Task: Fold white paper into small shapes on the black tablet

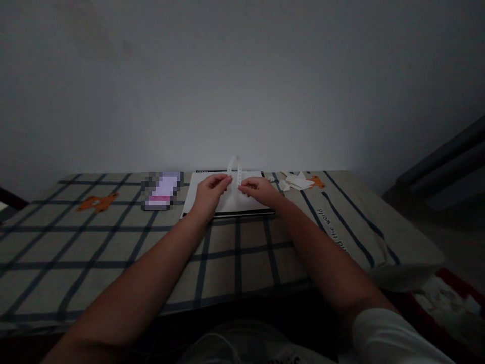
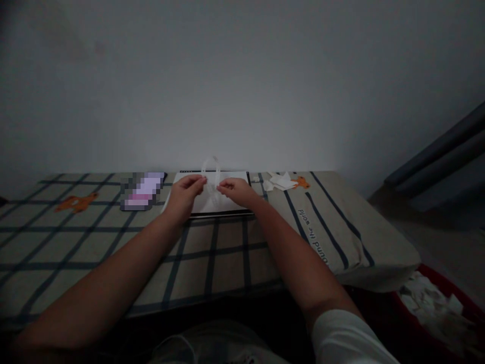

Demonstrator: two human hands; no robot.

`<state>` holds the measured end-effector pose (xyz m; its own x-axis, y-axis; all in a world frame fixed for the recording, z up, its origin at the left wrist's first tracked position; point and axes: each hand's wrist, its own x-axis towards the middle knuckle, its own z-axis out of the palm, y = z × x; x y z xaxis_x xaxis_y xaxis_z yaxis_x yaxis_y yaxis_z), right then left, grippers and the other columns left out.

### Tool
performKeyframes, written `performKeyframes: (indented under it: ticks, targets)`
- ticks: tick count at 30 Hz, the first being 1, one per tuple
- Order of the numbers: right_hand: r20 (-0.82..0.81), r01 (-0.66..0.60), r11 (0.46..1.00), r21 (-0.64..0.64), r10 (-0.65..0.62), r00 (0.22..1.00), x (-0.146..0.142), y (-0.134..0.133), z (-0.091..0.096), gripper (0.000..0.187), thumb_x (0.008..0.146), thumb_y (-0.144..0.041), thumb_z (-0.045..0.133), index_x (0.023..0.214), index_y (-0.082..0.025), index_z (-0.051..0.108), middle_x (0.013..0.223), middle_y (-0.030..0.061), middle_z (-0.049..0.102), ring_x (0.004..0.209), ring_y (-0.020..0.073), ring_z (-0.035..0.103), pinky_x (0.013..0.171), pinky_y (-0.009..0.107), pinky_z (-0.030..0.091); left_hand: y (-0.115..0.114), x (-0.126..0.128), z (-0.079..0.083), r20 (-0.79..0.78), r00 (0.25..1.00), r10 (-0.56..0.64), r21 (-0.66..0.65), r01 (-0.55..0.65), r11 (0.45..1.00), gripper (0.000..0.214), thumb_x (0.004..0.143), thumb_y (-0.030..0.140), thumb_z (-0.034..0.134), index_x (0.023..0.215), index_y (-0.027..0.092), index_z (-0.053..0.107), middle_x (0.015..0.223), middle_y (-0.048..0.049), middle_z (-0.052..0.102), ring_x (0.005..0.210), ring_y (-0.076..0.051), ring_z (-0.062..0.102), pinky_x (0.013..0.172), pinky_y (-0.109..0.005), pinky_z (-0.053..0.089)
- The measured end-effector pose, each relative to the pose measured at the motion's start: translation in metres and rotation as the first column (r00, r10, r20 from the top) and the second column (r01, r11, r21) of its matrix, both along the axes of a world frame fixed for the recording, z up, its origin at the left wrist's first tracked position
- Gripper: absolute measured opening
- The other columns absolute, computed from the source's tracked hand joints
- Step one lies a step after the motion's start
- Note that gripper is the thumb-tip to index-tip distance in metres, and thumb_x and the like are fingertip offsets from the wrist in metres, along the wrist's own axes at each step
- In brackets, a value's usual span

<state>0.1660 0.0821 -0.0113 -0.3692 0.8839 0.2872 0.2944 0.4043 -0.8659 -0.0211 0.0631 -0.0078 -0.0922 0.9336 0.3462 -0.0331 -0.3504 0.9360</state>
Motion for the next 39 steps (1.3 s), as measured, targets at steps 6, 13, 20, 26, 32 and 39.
performKeyframes:
  ticks: [6, 13, 20, 26, 32, 39]
  targets:
    - [0.098, -0.112, 0.994, -0.003, 0.112, 0.989, 0.002, -0.006, -0.001, 0.020, 0.081, -0.036, 0.062, 0.072, -0.019, 0.066, 0.068, -0.0001, 0.063, 0.064, 0.0136, 0.055, 0.064, 0.028, 0.042, 0.008, -0.001, -0.005, 0.121, 0.992, 0.028, -0.038, -0.024, 0.999, 0.038, 0.067, 0.051, 0.082, 0.089, 0.021, 0.075, 0.105, -0.0048, 0.075, 0.093, -0.017, 0.065, 0.073, -0.026, 0.048]
    - [0.084, -0.152, 0.987, -0.057, 0.156, 0.984, 0.003, -0.009, 0.002, 0.017, 0.080, -0.033, 0.062, 0.070, -0.019, 0.066, 0.066, -0.0002, 0.064, 0.061, 0.0131, 0.055, 0.063, 0.028, 0.043, 0.010, -0.001, -0.009, 0.206, 0.975, -0.079, -0.119, 0.105, 0.987, 0.038, 0.071, 0.051, 0.081, 0.090, 0.021, 0.066, 0.114, -0.0071, 0.073, 0.106, -0.020, 0.067, 0.086, -0.031, 0.053]
    - [0.094, -0.198, 0.977, -0.080, 0.205, 0.974, 0.002, -0.013, 0.004, 0.018, 0.079, -0.033, 0.062, 0.066, -0.019, 0.065, 0.062, -0.0010, 0.061, 0.060, 0.0132, 0.054, 0.061, 0.027, 0.042, 0.008, 0.000, -0.006, 0.241, 0.969, -0.046, -0.175, 0.091, 0.980, 0.029, 0.074, 0.042, 0.080, 0.090, 0.022, 0.067, 0.111, -0.0040, 0.072, 0.103, -0.018, 0.066, 0.079, -0.026, 0.053]
    - [0.094, -0.201, 0.977, -0.077, 0.208, 0.974, 0.001, -0.014, 0.000, 0.028, 0.083, -0.042, 0.058, 0.068, -0.019, 0.063, 0.063, -0.0004, 0.059, 0.060, 0.0133, 0.052, 0.060, 0.028, 0.040, 0.005, 0.002, -0.005, 0.253, 0.967, 0.014, -0.187, 0.035, 0.982, 0.027, 0.077, 0.041, 0.079, 0.092, 0.022, 0.068, 0.112, -0.0060, 0.072, 0.109, -0.020, 0.066, 0.078, -0.026, 0.053]
    - [0.132, -0.153, 0.988, -0.008, 0.152, 0.979, -0.007, -0.016, -0.006, 0.036, 0.082, -0.053, 0.065, 0.069, -0.019, 0.062, 0.065, -0.0016, 0.056, 0.063, 0.0134, 0.049, 0.063, 0.028, 0.037, 0.007, 0.000, -0.006, 0.220, 0.975, 0.032, -0.165, 0.005, 0.986, 0.032, 0.076, 0.046, 0.077, 0.095, 0.023, 0.066, 0.117, -0.0062, 0.070, 0.113, -0.022, 0.064, 0.080, -0.029, 0.053]
    - [0.150, -0.083, 0.995, 0.049, 0.075, 0.986, 0.000, -0.009, -0.003, 0.033, 0.081, -0.050, 0.063, 0.072, -0.018, 0.063, 0.067, -0.0004, 0.057, 0.067, 0.0150, 0.050, 0.066, 0.029, 0.037, 0.011, -0.002, -0.007, 0.225, 0.970, 0.092, -0.192, -0.049, 0.980, 0.030, 0.071, 0.044, 0.077, 0.088, 0.023, 0.064, 0.103, -0.0034, 0.069, 0.104, -0.021, 0.063, 0.078, -0.028, 0.048]
